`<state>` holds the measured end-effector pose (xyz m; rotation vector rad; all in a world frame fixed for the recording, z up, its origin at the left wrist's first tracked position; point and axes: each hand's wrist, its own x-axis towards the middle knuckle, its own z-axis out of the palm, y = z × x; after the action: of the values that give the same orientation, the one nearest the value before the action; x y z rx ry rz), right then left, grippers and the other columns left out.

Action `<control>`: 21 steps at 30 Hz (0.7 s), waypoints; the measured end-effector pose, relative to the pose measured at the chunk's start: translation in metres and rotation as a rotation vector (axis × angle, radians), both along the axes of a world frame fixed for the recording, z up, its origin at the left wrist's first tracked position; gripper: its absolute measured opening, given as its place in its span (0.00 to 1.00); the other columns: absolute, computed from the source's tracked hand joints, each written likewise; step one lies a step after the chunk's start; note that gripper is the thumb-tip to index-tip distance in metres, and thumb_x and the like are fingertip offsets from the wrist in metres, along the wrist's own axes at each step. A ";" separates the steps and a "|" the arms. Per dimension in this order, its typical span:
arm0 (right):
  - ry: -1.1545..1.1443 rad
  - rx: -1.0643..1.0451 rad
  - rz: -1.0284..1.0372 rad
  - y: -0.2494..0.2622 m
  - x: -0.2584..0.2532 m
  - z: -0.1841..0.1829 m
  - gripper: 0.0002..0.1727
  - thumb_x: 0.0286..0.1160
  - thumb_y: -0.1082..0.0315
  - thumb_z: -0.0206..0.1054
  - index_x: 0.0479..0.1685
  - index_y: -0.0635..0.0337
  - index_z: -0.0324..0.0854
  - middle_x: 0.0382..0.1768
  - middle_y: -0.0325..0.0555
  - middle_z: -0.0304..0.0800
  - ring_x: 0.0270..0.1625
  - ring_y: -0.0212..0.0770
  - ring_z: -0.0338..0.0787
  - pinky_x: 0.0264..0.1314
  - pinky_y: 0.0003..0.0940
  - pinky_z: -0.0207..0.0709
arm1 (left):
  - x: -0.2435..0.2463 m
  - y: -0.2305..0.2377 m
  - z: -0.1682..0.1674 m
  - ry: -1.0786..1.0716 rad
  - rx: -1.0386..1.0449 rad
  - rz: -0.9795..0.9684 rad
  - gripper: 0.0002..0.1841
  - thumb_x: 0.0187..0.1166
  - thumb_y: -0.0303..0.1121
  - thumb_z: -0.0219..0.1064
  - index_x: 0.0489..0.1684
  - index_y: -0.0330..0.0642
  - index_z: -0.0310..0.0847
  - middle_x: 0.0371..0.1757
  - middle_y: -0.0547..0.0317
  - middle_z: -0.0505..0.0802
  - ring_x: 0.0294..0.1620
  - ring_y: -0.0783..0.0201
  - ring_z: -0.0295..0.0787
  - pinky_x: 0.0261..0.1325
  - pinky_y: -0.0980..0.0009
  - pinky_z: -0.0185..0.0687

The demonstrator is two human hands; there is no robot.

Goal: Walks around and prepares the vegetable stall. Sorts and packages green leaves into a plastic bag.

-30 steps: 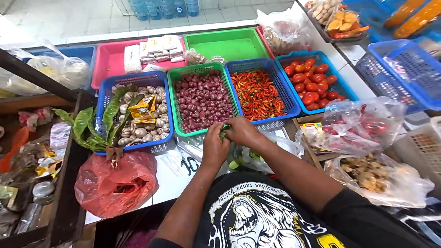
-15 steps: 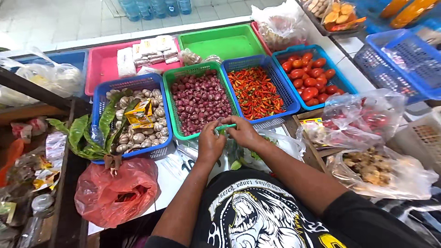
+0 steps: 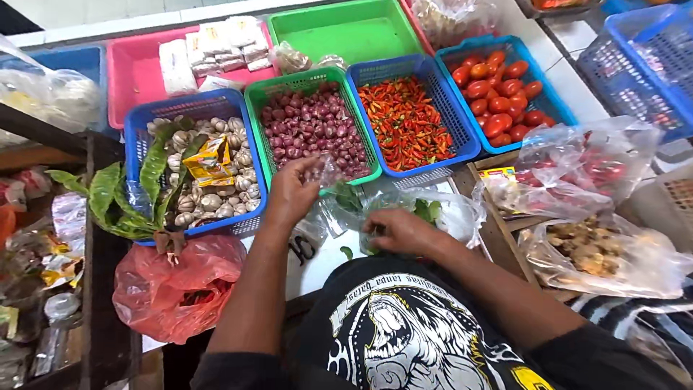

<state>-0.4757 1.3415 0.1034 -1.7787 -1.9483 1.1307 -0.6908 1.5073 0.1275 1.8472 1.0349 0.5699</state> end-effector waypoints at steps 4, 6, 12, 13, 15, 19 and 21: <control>-0.188 -0.069 0.182 -0.013 -0.003 -0.041 0.21 0.69 0.60 0.78 0.64 0.44 0.89 0.61 0.46 0.91 0.67 0.50 0.88 0.73 0.57 0.79 | -0.028 0.009 -0.016 0.034 -0.064 0.140 0.24 0.74 0.24 0.66 0.72 0.46 0.83 0.64 0.52 0.91 0.33 0.60 0.93 0.38 0.57 0.93; -0.240 -0.044 0.215 -0.018 -0.005 -0.063 0.18 0.72 0.58 0.76 0.61 0.43 0.91 0.62 0.47 0.91 0.67 0.53 0.87 0.70 0.59 0.80 | -0.037 0.006 -0.020 -0.008 -0.110 0.205 0.26 0.73 0.21 0.66 0.73 0.46 0.82 0.67 0.56 0.90 0.30 0.63 0.92 0.35 0.61 0.92; -0.343 0.179 0.026 -0.030 -0.008 -0.103 0.09 0.80 0.59 0.68 0.50 0.43 0.93 0.54 0.44 0.92 0.61 0.50 0.89 0.63 0.53 0.85 | -0.055 -0.007 -0.027 -0.065 -0.116 0.290 0.28 0.70 0.19 0.64 0.75 0.44 0.81 0.68 0.56 0.90 0.28 0.65 0.90 0.32 0.65 0.91; -0.317 0.257 -0.031 -0.032 -0.011 -0.100 0.09 0.79 0.59 0.68 0.48 0.44 0.94 0.54 0.44 0.92 0.61 0.49 0.90 0.64 0.51 0.85 | -0.058 -0.009 -0.028 -0.063 -0.107 0.291 0.28 0.70 0.20 0.64 0.75 0.44 0.81 0.68 0.57 0.90 0.28 0.65 0.91 0.32 0.65 0.91; -0.258 0.425 -0.117 -0.034 -0.021 -0.089 0.11 0.80 0.56 0.68 0.47 0.47 0.94 0.53 0.46 0.91 0.57 0.47 0.91 0.60 0.48 0.87 | -0.062 -0.014 -0.028 -0.054 -0.083 0.284 0.29 0.70 0.21 0.63 0.75 0.46 0.81 0.68 0.59 0.90 0.28 0.66 0.90 0.32 0.65 0.90; -0.192 0.563 -0.019 -0.025 -0.052 -0.087 0.09 0.79 0.58 0.69 0.44 0.49 0.93 0.47 0.45 0.92 0.53 0.46 0.92 0.53 0.45 0.89 | -0.063 -0.021 -0.026 -0.068 -0.060 0.258 0.28 0.70 0.21 0.63 0.75 0.45 0.81 0.68 0.58 0.89 0.28 0.66 0.89 0.31 0.66 0.90; -0.159 0.452 0.086 -0.017 -0.066 -0.102 0.08 0.78 0.60 0.70 0.41 0.51 0.92 0.57 0.49 0.91 0.59 0.51 0.91 0.58 0.50 0.88 | -0.063 -0.025 -0.021 -0.047 -0.051 0.229 0.28 0.72 0.22 0.64 0.75 0.47 0.81 0.68 0.58 0.89 0.30 0.65 0.90 0.32 0.65 0.91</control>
<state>-0.5417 1.3246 0.0013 -1.5880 -2.1730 0.5195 -0.7536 1.4826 0.1062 1.6738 1.2269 0.7117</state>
